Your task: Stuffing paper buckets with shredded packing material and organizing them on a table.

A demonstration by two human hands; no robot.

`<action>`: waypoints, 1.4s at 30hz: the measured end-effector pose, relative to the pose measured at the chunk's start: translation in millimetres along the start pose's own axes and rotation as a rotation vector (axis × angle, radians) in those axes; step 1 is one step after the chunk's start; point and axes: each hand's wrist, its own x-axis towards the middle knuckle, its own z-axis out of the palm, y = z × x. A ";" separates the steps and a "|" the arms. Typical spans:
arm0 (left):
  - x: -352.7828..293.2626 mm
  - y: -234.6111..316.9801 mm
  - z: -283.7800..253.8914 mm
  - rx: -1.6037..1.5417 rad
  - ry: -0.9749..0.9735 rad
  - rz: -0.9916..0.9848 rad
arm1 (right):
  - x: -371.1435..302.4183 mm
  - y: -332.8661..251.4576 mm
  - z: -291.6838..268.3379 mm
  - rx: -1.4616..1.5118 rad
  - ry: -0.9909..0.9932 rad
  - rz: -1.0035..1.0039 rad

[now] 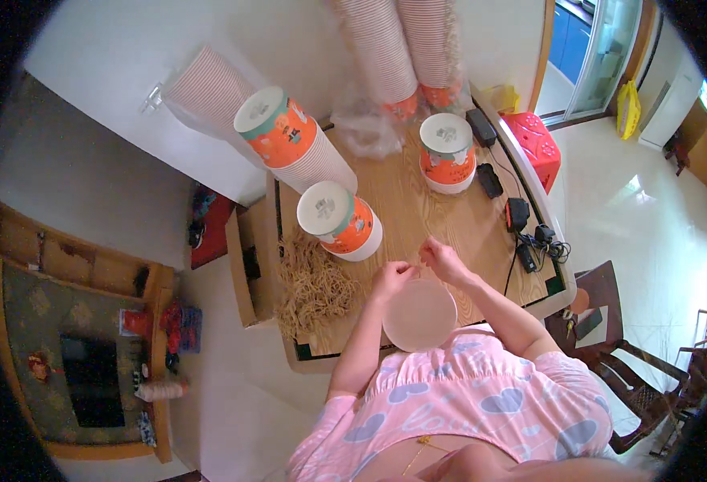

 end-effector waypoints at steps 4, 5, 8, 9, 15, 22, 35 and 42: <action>4.8 -20.5 13.8 -0.144 -0.040 0.052 | -1.0 14.3 12.6 0.066 0.077 -0.104; 4.1 -18.3 16.6 -0.241 -0.005 0.034 | -2.5 12.1 11.4 0.117 0.107 -0.121; 1.7 -25.1 23.4 -0.381 0.061 -0.015 | -4.4 5.5 11.0 0.299 0.206 -0.044; 0.5 -29.5 25.2 -0.423 0.092 -0.045 | -4.9 2.8 10.0 0.300 0.204 -0.045; -11.3 -5.5 27.4 -0.384 -0.023 -0.005 | -3.2 -9.0 4.0 0.275 0.170 -0.019; -11.8 -12.3 36.5 -0.373 -0.022 0.054 | 7.1 3.4 10.9 0.475 0.145 0.015; -5.6 -18.8 45.8 -0.263 0.185 0.147 | 33.4 33.9 -13.6 0.837 0.293 0.008; -5.9 -23.1 39.9 -0.187 0.198 0.285 | 33.9 0.0 -38.2 -0.157 -0.787 -0.181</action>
